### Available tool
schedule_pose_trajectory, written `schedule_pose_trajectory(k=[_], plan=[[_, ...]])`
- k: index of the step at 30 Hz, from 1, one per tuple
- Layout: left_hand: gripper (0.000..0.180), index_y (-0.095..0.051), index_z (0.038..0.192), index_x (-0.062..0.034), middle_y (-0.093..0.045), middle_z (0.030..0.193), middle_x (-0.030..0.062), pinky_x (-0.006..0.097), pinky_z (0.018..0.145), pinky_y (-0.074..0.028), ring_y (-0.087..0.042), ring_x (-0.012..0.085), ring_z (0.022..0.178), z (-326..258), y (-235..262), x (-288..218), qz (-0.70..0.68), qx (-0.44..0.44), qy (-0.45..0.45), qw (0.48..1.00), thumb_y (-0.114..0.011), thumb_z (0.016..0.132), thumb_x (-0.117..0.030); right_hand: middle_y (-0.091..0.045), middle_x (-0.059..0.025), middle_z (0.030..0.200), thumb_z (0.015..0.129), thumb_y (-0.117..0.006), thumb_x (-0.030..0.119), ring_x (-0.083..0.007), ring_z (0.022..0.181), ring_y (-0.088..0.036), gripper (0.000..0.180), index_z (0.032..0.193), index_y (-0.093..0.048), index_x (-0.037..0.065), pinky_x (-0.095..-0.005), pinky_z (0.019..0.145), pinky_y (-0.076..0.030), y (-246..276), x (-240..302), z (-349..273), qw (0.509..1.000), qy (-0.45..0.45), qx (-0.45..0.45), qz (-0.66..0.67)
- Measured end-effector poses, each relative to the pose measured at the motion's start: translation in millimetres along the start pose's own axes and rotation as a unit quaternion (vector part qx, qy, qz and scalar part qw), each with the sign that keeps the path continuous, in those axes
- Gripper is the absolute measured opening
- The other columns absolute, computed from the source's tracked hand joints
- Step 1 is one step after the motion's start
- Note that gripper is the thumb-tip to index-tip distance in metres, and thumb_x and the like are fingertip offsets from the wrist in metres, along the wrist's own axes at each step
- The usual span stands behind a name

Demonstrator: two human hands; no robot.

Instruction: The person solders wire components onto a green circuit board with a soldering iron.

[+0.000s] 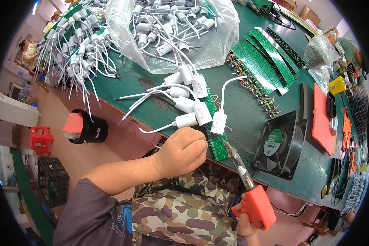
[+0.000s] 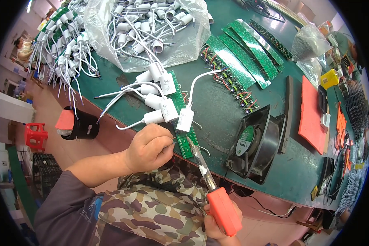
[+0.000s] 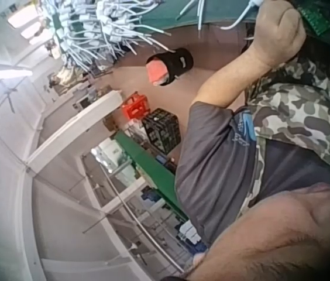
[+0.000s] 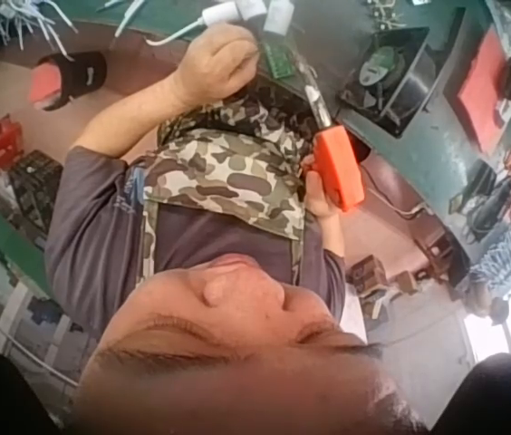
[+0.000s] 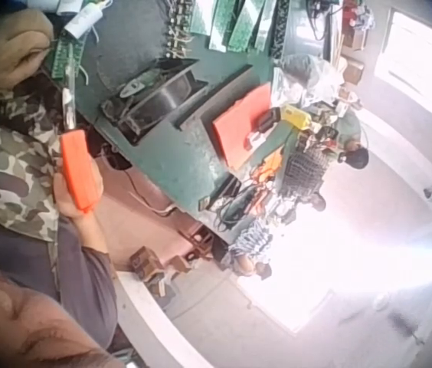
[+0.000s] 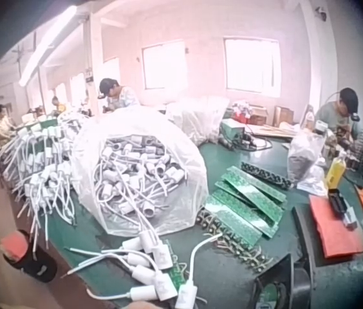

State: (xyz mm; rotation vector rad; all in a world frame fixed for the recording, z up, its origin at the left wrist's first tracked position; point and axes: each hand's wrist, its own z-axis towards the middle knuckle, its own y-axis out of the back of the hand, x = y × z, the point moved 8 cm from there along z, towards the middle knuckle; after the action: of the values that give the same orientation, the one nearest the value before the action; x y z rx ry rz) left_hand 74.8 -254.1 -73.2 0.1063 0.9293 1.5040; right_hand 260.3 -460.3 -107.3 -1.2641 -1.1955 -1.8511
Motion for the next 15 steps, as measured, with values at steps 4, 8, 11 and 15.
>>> schedule_pose_trajectory(k=[4,8,11,15], plan=[[0.025,-0.060,0.093,-0.0013,-0.061,0.095,0.0113,0.038,0.072,-0.052,-0.061,0.0295,0.079,-0.9,-1.1,1.3,0.002,-0.003,0.001,1.000,-0.072,0.072,0.005,-0.072,-0.0034,0.074,0.075,-0.070,0.019,-0.0244,0.063,-0.067,0.017,0.086,-0.074,0.006,-0.0350,0.060,-0.054,0.3,-0.6,0.8,1.000,-0.001,-0.010,0.015],[0.023,-0.061,0.090,-0.0019,-0.061,0.091,0.0100,0.038,0.069,-0.052,-0.062,0.0288,0.076,-1.2,1.3,1.4,0.012,-0.012,-0.003,1.000,-0.073,0.071,0.004,-0.072,-0.0035,0.074,0.075,-0.069,0.018,-0.0247,0.063,-0.067,0.018,0.087,-0.073,0.006,-0.0351,0.060,-0.054,0.7,-0.9,0.1,1.000,-0.002,-0.011,0.000],[0.022,-0.061,0.088,-0.0023,-0.062,0.087,0.0092,0.038,0.066,-0.053,-0.062,0.0286,0.073,1.3,2.0,-0.3,0.015,-0.009,-0.012,1.000,-0.073,0.071,0.003,-0.072,-0.0039,0.074,0.074,-0.069,0.017,-0.0250,0.064,-0.067,0.018,0.087,-0.073,0.006,-0.0354,0.060,-0.054,1.7,-2.7,-1.3,1.000,0.011,-0.005,0.002],[0.026,-0.061,0.090,-0.0017,-0.064,0.087,0.0103,0.037,0.062,-0.053,-0.064,0.0282,0.072,5.5,2.6,-2.0,0.014,0.003,-0.016,1.000,-0.073,0.069,0.008,-0.072,-0.0043,0.075,0.075,-0.069,0.017,-0.0252,0.064,-0.067,0.018,0.088,-0.073,0.005,-0.0358,0.060,-0.054,0.0,-4.3,-2.5,1.000,0.006,0.024,-0.011]])
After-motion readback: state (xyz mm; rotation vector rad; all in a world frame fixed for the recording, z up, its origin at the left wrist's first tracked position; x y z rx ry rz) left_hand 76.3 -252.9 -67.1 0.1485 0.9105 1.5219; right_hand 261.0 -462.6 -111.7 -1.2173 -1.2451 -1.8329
